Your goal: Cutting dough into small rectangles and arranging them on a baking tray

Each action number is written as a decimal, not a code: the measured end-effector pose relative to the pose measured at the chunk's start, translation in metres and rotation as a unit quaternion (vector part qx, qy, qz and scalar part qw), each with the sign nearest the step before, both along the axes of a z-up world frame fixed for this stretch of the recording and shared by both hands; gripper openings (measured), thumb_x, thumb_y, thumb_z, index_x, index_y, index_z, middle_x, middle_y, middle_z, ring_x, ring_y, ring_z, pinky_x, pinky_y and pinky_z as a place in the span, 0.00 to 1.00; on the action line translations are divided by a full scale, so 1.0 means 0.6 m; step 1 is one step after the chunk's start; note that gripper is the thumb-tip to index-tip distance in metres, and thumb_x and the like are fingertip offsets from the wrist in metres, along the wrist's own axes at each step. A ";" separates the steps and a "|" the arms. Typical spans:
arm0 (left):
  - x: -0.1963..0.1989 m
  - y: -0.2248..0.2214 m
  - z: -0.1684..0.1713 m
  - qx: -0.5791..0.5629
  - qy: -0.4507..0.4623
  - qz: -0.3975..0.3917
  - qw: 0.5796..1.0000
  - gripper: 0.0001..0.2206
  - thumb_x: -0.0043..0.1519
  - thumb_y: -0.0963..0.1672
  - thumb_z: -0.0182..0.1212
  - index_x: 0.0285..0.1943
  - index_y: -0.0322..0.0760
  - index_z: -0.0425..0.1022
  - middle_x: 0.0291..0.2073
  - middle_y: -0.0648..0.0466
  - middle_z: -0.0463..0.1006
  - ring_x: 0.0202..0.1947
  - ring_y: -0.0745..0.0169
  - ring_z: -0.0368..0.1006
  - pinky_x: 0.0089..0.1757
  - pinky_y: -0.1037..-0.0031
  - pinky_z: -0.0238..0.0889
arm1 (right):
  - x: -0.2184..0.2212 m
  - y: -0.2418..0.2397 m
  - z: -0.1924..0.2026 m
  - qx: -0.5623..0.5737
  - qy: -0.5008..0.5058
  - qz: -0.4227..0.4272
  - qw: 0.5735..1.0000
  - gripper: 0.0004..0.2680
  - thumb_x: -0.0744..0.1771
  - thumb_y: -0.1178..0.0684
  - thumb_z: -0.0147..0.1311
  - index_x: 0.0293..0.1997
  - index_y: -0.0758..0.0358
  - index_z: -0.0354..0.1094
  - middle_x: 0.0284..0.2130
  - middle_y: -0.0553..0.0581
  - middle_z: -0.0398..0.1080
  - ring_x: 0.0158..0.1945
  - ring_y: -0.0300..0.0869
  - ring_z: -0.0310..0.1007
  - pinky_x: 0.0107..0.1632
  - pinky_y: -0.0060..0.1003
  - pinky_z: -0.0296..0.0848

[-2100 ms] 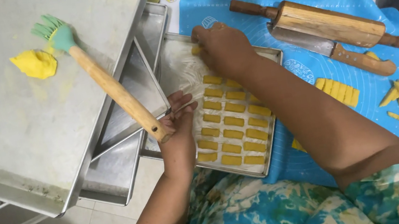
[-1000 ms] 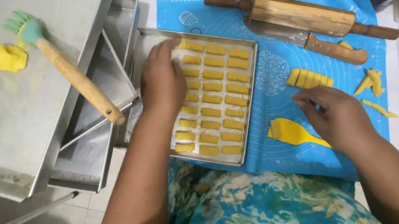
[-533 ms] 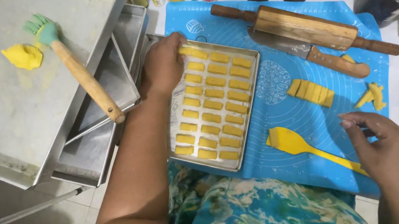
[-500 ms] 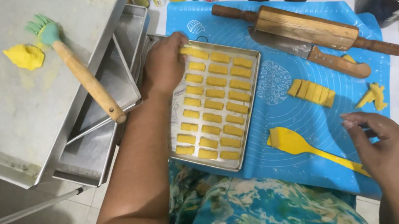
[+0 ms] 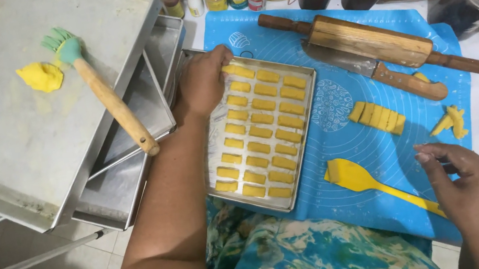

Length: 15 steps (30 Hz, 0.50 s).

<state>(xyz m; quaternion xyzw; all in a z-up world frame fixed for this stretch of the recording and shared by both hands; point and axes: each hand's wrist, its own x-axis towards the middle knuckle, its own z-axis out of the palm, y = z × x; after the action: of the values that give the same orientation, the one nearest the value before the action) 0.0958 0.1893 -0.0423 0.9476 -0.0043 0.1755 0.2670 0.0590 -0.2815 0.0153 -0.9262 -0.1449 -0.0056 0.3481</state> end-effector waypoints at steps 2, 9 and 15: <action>0.002 0.000 0.001 0.011 -0.006 0.003 1.000 0.17 0.48 0.34 0.51 0.43 0.44 0.70 0.33 0.52 0.80 0.35 0.39 0.73 0.34 0.53 0.57 | 0.002 -0.002 -0.001 -0.011 0.004 -0.003 1.000 0.05 0.72 0.56 0.57 0.50 0.63 0.78 0.47 0.56 0.79 0.49 0.42 0.76 0.52 0.37 0.74; 0.001 -0.005 -0.004 0.086 -0.006 0.040 0.996 0.13 0.53 0.36 0.50 0.43 0.45 0.69 0.33 0.50 0.80 0.34 0.36 0.71 0.35 0.50 0.58 | 0.001 -0.006 -0.005 -0.001 0.004 0.001 1.000 0.05 0.72 0.57 0.58 0.50 0.63 0.78 0.48 0.56 0.79 0.51 0.41 0.76 0.54 0.37 0.74; 0.009 -0.004 -0.015 0.141 0.003 0.039 0.989 0.13 0.52 0.38 0.52 0.44 0.46 0.70 0.34 0.50 0.80 0.35 0.34 0.72 0.34 0.47 0.58 | 0.000 -0.005 -0.003 0.005 0.034 -0.014 0.999 0.05 0.72 0.56 0.57 0.48 0.62 0.78 0.48 0.55 0.79 0.51 0.40 0.76 0.53 0.36 0.73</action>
<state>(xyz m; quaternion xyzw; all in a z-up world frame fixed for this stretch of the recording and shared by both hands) 0.1015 0.1871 -0.0513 0.9756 0.0088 0.1810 0.1238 0.0591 -0.2846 0.0135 -0.9260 -0.1199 0.0202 0.3574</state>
